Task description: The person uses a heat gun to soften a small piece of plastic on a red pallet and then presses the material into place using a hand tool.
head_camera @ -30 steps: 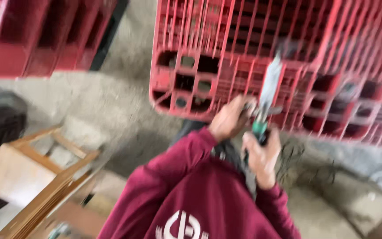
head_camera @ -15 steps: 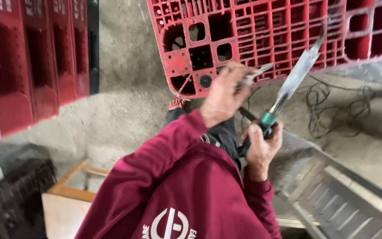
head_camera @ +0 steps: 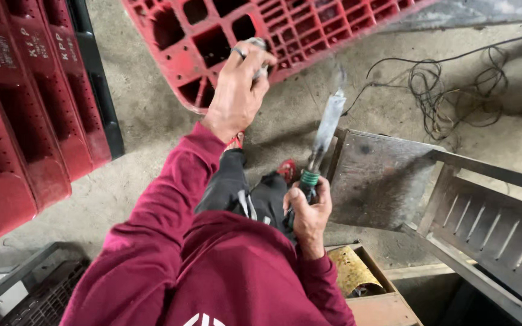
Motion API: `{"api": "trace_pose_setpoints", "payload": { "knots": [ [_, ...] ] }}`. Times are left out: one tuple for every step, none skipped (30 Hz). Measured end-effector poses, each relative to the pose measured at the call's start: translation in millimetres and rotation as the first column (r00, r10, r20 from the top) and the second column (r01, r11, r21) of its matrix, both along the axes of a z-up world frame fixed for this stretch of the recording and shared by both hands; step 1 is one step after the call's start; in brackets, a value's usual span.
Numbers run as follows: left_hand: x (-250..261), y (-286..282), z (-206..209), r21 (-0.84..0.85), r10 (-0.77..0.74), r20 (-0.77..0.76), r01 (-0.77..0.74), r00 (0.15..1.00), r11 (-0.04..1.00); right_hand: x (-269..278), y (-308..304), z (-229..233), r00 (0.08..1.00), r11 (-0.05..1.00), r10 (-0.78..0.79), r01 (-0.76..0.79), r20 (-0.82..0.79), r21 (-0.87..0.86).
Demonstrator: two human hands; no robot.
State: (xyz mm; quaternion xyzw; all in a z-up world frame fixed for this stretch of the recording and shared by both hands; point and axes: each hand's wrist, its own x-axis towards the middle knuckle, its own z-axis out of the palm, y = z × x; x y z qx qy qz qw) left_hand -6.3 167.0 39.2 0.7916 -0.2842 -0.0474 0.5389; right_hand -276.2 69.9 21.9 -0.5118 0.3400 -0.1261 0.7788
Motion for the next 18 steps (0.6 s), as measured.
{"api": "trace_pose_setpoints", "payload": {
  "knots": [
    [-7.2,-5.5,-1.3,0.015,0.072,0.053,-0.073,0.996,0.997,-6.1,-3.4,-4.3,1.0,1.0,-0.005,0.004,0.015,0.019],
    [-17.7,-10.7,-1.0,0.025,0.142,0.107,-0.145,0.984,0.989,-13.0,-7.0,-7.4,1.0,0.999,0.005,-0.005,0.002,0.037],
    [-30.6,-15.2,0.8,0.031,0.214,0.157,-0.221,0.964,0.975,-21.4,-11.7,-8.8,1.0,0.998,0.019,-0.018,-0.015,0.055],
    [-43.2,-17.1,4.7,0.026,0.247,0.088,-0.25,0.965,0.968,-29.2,-18.1,-10.5,0.999,0.997,0.034,-0.032,-0.032,0.074],
    [-57.7,-15.0,11.9,0.03,0.271,0.017,-0.272,0.962,0.962,-38.0,-22.9,-11.5,0.996,0.995,0.057,-0.051,-0.067,0.082],
    [-73.9,-14.8,21.0,0.035,0.295,-0.054,-0.293,0.954,0.955,-46.8,-28.2,-12.3,0.992,0.993,0.08,-0.071,-0.102,0.091],
    [-90.7,-19.6,30.4,0.08,0.288,-0.052,-0.284,0.956,0.955,-51.7,-36.1,-15.9,0.986,0.991,0.106,-0.094,-0.128,0.092],
    [-106.9,-24.7,41.1,0.126,0.282,-0.049,-0.274,0.958,0.953,-57.6,-41.6,-18.4,0.986,0.989,0.113,-0.101,-0.119,0.106],
    [-120.6,-33.0,50.9,0.154,0.267,-0.132,-0.246,0.955,0.957,-63.1,-47.9,-20.6,0.986,0.986,0.128,-0.115,-0.108,0.117],
    [-132.2,-42.0,59.7,0.179,0.251,-0.214,-0.215,0.944,0.96,-66.6,-53.4,-24.7,0.985,0.983,0.142,-0.129,-0.097,0.128],
    [-143.8,-48.5,67.9,0.169,0.213,-0.265,-0.172,0.94,0.97,-72.0,-60.0,-28.4,0.981,0.982,0.156,-0.142,-0.115,0.124],
    [-154.6,-54.2,75.0,0.157,0.174,-0.315,-0.129,0.933,0.979,-76.7,-65.9,-32.8,0.976,0.981,0.171,-0.155,-0.133,0.119],
    [-165.2,-59.3,81.8,0.122,0.123,-0.288,-0.091,0.95,0.988,-77.0,-72.0,-40.1,0.972,0.979,0.184,-0.168,-0.146,0.112],
    [-177.2,-67.8,86.8,0.089,0.073,-0.259,-0.052,0.963,0.995,-75.9,-77.7,-48.3,0.975,0.979,0.183,-0.169,-0.13,0.113],
    [-197.0,-91.1,91.9,0.536,0.018,0.435,-0.276,0.9,0.798,-77.9,-83.8,-53.6,0.975,0.978,0.186,-0.172,-0.122,0.117],
    [-203.3,-95.8,93.2,0.456,0.042,0.322,-0.194,0.946,0.869,-79.2,-89.2,-58.8,0.975,0.977,0.189,-0.175,-0.115,0.122],
    [-207.5,-103.6,92.5,0.348,0.046,0.2,-0.115,0.979,0.93,-76.8,-93.2,-65.7,0.977,0.977,0.188,-0.175,-0.101,0.122],
    [-207.8,-107.0,90.9,0.281,0.04,0.139,-0.079,0.989,0.957,-73.8,-95.7,-71.9,0.979,0.977,0.186,-0.175,-0.086,0.122]
  ]
}}
